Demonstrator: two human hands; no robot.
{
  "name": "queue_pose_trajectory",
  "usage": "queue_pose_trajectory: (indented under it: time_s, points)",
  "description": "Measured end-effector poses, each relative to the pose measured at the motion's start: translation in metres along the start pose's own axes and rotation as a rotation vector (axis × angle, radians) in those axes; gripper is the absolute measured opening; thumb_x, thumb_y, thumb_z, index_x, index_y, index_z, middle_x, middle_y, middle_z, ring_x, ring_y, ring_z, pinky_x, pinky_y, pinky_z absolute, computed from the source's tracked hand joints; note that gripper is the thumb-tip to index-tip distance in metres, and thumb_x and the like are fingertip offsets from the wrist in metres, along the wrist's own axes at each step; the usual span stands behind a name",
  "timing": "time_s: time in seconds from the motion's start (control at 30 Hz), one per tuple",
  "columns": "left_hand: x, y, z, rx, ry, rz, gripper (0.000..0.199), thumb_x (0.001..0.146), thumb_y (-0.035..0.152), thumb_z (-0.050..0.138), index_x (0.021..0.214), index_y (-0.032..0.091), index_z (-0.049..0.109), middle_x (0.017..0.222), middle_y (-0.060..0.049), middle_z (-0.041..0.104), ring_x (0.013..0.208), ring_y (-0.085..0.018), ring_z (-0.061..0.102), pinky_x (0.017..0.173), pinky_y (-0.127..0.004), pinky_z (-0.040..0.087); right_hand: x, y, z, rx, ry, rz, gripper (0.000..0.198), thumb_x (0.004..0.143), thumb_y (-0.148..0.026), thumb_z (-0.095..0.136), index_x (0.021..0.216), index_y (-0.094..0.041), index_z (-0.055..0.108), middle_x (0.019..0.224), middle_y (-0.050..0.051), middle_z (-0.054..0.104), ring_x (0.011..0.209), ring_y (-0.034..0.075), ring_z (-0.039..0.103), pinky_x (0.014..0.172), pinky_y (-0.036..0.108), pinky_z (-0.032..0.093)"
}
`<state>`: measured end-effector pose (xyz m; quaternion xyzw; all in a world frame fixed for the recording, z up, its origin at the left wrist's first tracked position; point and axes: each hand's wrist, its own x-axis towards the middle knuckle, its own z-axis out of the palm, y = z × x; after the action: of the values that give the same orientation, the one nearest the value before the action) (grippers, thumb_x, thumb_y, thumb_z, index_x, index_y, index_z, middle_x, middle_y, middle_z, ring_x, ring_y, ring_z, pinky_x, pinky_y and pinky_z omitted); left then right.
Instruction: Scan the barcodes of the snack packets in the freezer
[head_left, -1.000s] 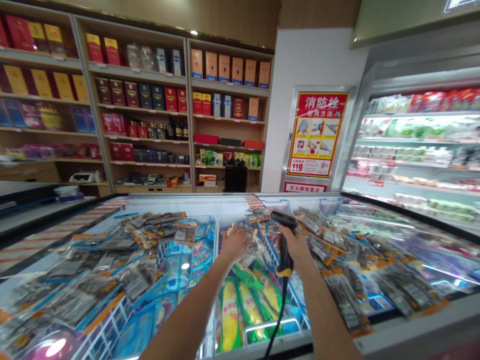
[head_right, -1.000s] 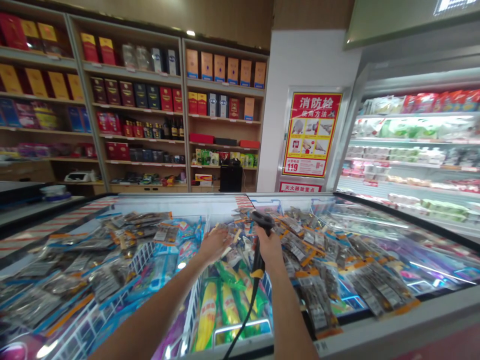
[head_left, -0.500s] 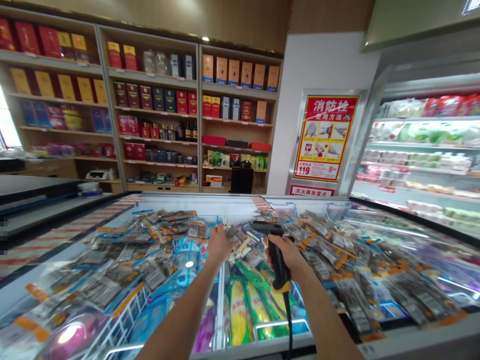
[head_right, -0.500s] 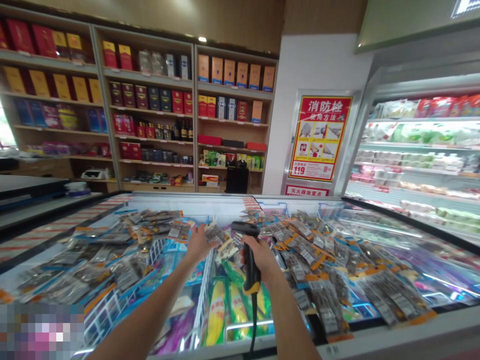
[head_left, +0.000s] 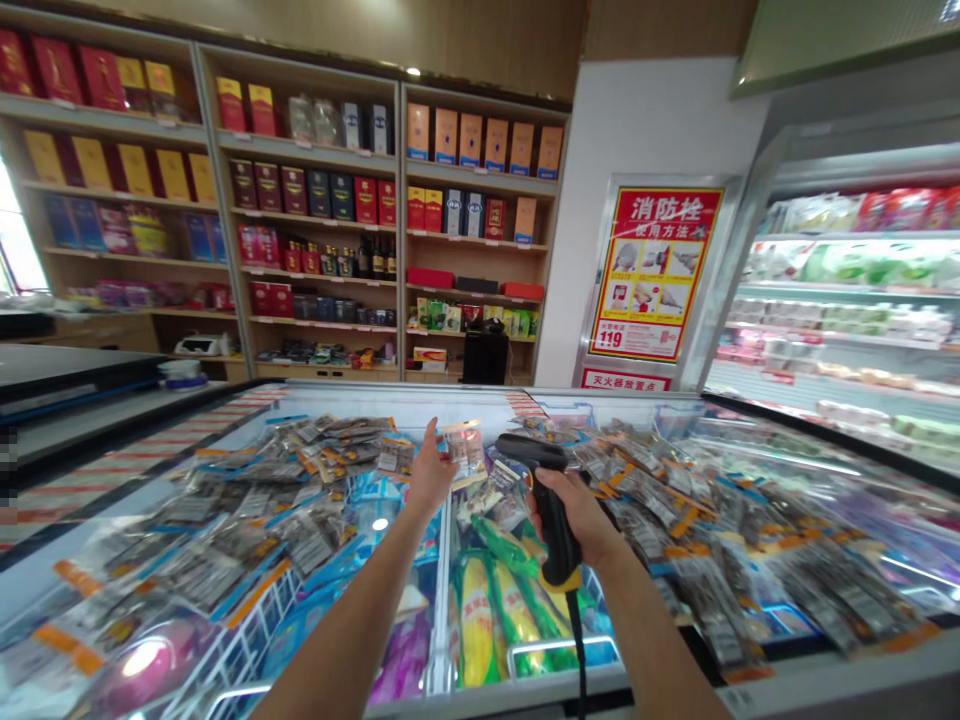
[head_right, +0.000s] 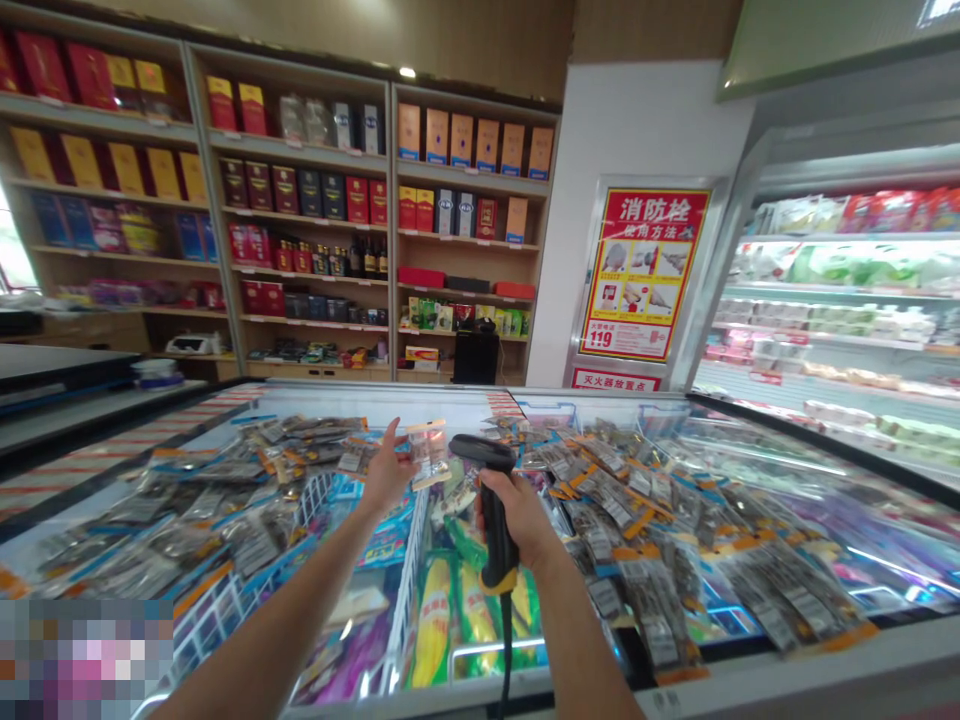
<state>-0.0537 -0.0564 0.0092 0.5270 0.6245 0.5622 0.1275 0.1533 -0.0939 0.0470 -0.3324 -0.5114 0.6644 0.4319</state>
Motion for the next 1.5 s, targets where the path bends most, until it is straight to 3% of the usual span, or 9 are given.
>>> queue_pose_trajectory:
  time_s: [0.47,0.6,0.8,0.93,1.03,1.1,1.17,1.37,1.5]
  points:
    - [0.004,-0.003,-0.003,0.063,0.032,-0.007,0.078,0.061,0.008,0.051,0.132,0.018,0.019,0.113,-0.011,0.053,0.066,-0.009,0.057,0.064,-0.021,0.044,-0.007,-0.003,0.005,-0.021,-0.064,-0.024,0.026,0.065,-0.039,0.055,0.074,-0.015,0.053,0.052,-0.003,0.054,0.037,0.008,0.047,0.034,0.019,0.037]
    - [0.006,-0.006,-0.005,0.215,0.043,-0.004,0.077,0.063,0.008,0.050,0.132,0.017,0.018,0.110,-0.010,0.056,0.067,-0.010,0.058,0.064,-0.020,0.045,-0.007,-0.003,0.006,-0.031,-0.048,0.023,0.025,0.065,-0.039,0.055,0.072,-0.015,0.052,0.052,-0.003,0.054,0.037,0.008,0.047,0.034,0.019,0.037]
    - [0.011,-0.013,-0.029,0.560,0.143,-0.033,0.052,0.064,0.002,0.041,0.116,0.010,0.045,0.106,-0.016,0.056,0.094,-0.022,0.055,0.079,-0.031,0.041,-0.002,-0.001,0.001,0.039,-0.014,0.048,0.024,0.067,-0.037,0.054,0.075,-0.015,0.053,0.051,-0.002,0.054,0.037,0.008,0.047,0.033,0.018,0.037]
    - [0.005,-0.011,-0.036,0.698,0.250,-0.047,0.042,0.071,0.007,0.038,0.112,0.007,0.047,0.129,-0.023,0.033,0.116,-0.032,0.035,0.090,-0.045,0.030,0.000,0.001,-0.001,0.047,-0.008,0.050,0.024,0.068,-0.037,0.054,0.078,-0.015,0.053,0.053,-0.002,0.054,0.037,0.007,0.047,0.033,0.018,0.037]
    - [-0.002,-0.011,-0.027,0.837,0.114,0.062,0.040,0.076,0.013,0.036,0.114,0.015,0.047,0.136,-0.014,0.027,0.125,-0.028,0.021,0.097,-0.046,0.019,0.001,0.001,-0.002,0.053,0.003,0.061,0.023,0.068,-0.037,0.053,0.077,-0.015,0.053,0.052,-0.002,0.054,0.037,0.007,0.047,0.033,0.018,0.038]
    - [-0.006,-0.017,-0.023,0.882,-0.031,0.122,0.036,0.076,0.018,0.038,0.110,0.020,0.052,0.133,-0.009,0.035,0.124,-0.024,0.023,0.097,-0.046,0.020,0.001,0.001,-0.003,0.061,0.013,0.070,0.022,0.068,-0.036,0.053,0.077,-0.015,0.053,0.052,-0.002,0.053,0.037,0.008,0.047,0.034,0.019,0.038]
    - [-0.006,-0.025,-0.026,0.879,-0.090,0.121,0.033,0.075,0.019,0.039,0.104,0.023,0.055,0.129,-0.007,0.042,0.122,-0.024,0.028,0.095,-0.047,0.022,0.002,0.001,-0.003,0.071,0.020,0.075,0.022,0.068,-0.036,0.053,0.077,-0.015,0.052,0.052,-0.002,0.053,0.037,0.008,0.047,0.033,0.019,0.038]
    - [0.006,-0.046,-0.076,0.846,-0.101,0.076,0.037,0.070,0.007,0.039,0.096,0.024,0.058,0.124,-0.007,0.047,0.121,-0.023,0.030,0.094,-0.054,0.017,0.006,0.005,-0.006,0.066,0.036,0.060,0.022,0.068,-0.037,0.053,0.074,-0.016,0.052,0.050,-0.003,0.053,0.035,0.007,0.045,0.032,0.020,0.037]
    - [0.008,-0.028,-0.088,0.690,-0.041,0.058,0.036,0.066,0.007,0.042,0.095,0.020,0.059,0.127,-0.010,0.043,0.124,-0.027,0.024,0.096,-0.055,0.014,0.011,0.009,-0.003,0.069,0.081,0.021,0.023,0.066,-0.038,0.053,0.072,-0.016,0.052,0.047,-0.003,0.052,0.035,0.008,0.044,0.033,0.020,0.036]
